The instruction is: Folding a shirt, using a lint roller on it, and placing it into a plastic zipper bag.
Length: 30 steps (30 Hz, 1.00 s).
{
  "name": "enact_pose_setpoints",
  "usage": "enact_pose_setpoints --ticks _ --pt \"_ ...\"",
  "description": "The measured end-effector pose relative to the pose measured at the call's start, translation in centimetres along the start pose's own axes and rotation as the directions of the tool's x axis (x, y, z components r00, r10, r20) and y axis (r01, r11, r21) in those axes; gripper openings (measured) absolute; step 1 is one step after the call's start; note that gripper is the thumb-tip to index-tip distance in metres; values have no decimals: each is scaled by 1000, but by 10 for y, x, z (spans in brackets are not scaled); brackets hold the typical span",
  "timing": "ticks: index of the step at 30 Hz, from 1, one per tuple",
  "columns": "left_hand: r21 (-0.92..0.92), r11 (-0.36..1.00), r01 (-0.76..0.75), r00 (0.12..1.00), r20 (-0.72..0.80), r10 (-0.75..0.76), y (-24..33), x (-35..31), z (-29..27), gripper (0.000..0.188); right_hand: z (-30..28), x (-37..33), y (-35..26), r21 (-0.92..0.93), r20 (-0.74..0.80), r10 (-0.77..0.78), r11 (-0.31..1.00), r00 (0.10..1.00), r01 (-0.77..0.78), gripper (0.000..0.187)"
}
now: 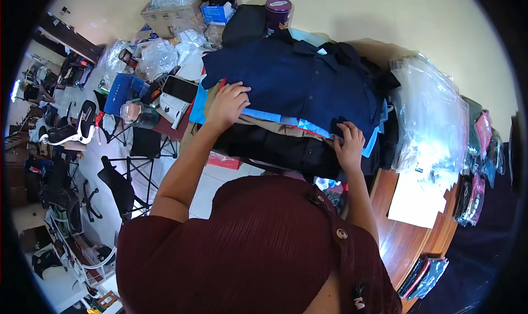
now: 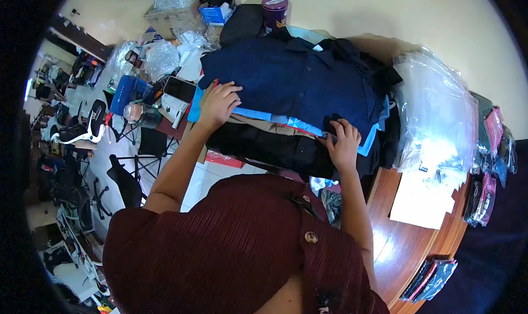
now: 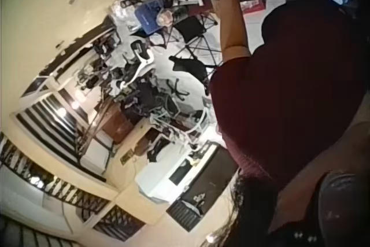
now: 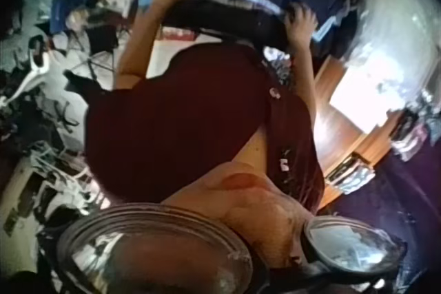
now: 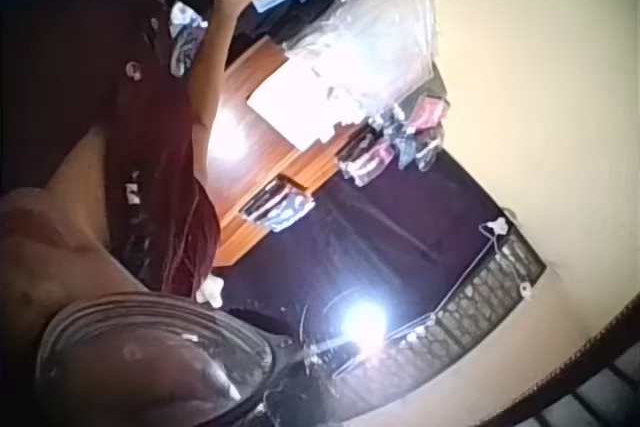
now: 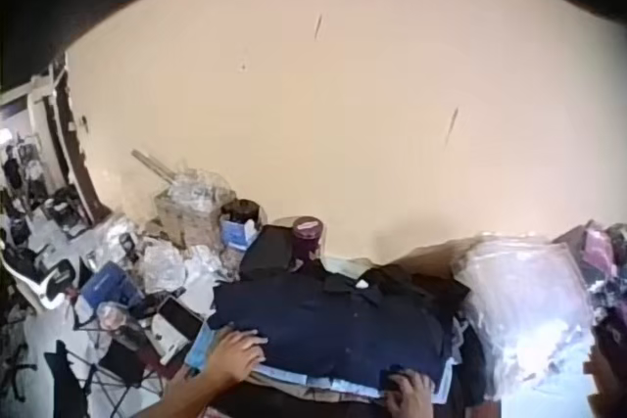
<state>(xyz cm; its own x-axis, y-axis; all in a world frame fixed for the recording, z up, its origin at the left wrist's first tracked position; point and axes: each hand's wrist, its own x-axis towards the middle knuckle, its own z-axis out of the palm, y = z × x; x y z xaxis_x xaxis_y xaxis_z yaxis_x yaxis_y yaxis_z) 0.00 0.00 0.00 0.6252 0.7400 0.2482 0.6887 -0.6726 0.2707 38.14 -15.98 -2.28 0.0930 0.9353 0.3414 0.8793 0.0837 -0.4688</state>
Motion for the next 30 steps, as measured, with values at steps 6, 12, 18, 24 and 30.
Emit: enact_pose_setpoints --ticks 6,12,18,24,30 --pt "-65 992 -106 983 -157 95 8 -6 -18 13 2 2 32 67 24 65 996 998 -67 25" --pt "-156 988 -3 946 -320 -47 30 10 -38 11 -14 9 3 -29 110 128 992 986 -126 39" --pt "-219 949 -228 869 -486 96 89 26 -78 8 -14 28 -39 -122 46 105 988 993 -99 38" --pt "-406 903 -140 965 -259 33 112 26 -124 4 -34 18 -16 132 -480 109 990 871 -51 34" --pt "-932 364 -4 999 -20 -39 142 45 -190 12 -148 19 -48 112 -773 138 990 619 -81 21"
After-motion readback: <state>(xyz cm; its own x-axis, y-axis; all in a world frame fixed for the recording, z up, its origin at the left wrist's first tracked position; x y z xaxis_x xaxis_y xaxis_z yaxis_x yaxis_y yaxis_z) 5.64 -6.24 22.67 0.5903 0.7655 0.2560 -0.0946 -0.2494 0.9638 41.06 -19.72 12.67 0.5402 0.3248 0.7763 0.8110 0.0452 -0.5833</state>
